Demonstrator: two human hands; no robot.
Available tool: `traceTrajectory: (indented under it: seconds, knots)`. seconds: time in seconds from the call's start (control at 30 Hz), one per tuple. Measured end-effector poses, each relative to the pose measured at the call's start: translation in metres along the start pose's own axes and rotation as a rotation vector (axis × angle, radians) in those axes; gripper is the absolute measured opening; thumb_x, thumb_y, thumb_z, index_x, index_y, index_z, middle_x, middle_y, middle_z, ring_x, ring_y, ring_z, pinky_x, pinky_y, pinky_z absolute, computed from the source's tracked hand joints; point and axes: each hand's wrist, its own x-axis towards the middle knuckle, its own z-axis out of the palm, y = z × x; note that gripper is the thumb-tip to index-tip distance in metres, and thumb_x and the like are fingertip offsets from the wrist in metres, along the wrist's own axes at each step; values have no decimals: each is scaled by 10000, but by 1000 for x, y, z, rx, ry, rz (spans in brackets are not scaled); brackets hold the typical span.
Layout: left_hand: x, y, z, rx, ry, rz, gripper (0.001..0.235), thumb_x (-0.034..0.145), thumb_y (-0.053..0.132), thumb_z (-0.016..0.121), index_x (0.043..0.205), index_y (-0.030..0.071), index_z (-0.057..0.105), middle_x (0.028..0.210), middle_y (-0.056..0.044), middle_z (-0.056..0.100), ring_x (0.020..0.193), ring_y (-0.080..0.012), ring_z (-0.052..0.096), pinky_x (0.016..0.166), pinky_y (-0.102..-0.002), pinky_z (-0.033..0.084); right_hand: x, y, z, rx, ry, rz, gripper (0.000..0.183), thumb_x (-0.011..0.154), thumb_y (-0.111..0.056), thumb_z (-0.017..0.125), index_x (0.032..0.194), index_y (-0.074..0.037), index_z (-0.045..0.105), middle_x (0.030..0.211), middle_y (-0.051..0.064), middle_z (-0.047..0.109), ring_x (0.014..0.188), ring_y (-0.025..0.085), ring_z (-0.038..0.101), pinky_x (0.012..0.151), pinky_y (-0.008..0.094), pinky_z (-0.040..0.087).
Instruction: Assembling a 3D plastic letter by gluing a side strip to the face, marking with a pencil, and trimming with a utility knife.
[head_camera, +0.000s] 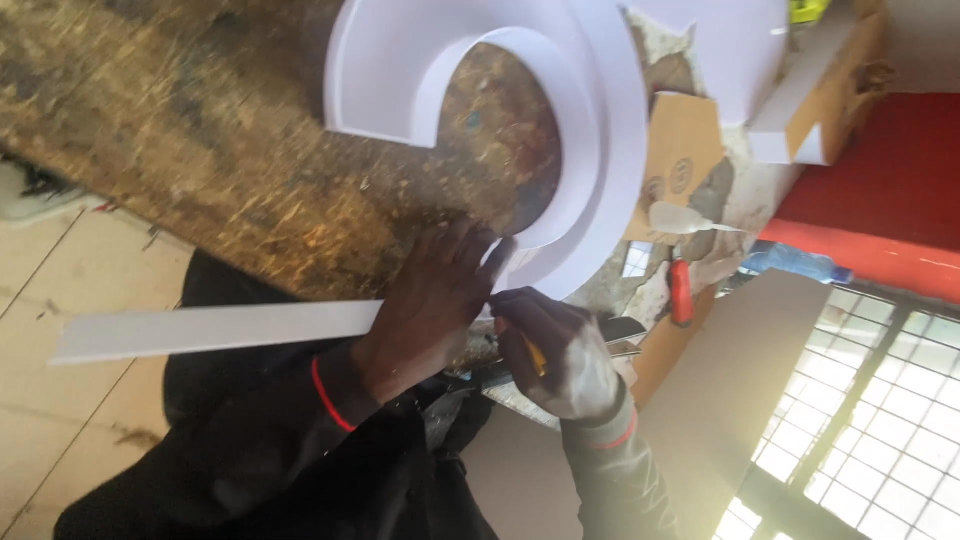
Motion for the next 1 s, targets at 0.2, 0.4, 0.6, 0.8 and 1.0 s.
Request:
traceTrajectory:
  seconds: [0.2,0.4,0.6,0.8,1.0]
  knots:
    - [1,1,8,83,6,35,913,720,-96,771,1589,106,575,1339,-142,624,1388,-415,588,1066,-541,470,-26,-2,-22,83,128,57,200,1029,-37,639,1129,-14,812,1023,242,829,877,529,830,609,553,662]
    - [3,6,-6,185,-120,50,1027,666,60,936,1596,123,505,1286,-149,665,1399,-415,614,1094,-565,488,-56,-42,-74,25,259,61,168,1003,-96,710,1079,-42,850,1051,172,882,837,372,894,600,436,706]
    - [1,0,8,170,-77,84,1005,668,44,935,1582,113,523,1258,-141,673,1354,-410,647,1056,-558,535,-40,11,-32,234,213,-202,173,1043,2,647,1099,82,789,1032,323,846,802,469,868,629,533,736]
    - [-2,5,7,136,-57,51,870,809,-25,733,1642,61,499,1326,-176,652,1422,-418,589,1145,-546,473,-14,28,-14,208,88,12,170,1071,-79,673,1151,-42,818,924,214,822,692,436,812,493,453,573]
    - [0,2,8,57,-50,40,1056,739,10,885,1679,60,406,1402,-199,620,1427,-466,581,1116,-593,477,-11,33,-5,56,-10,95,124,1045,-103,717,1114,-77,816,991,155,838,788,442,829,563,509,627]
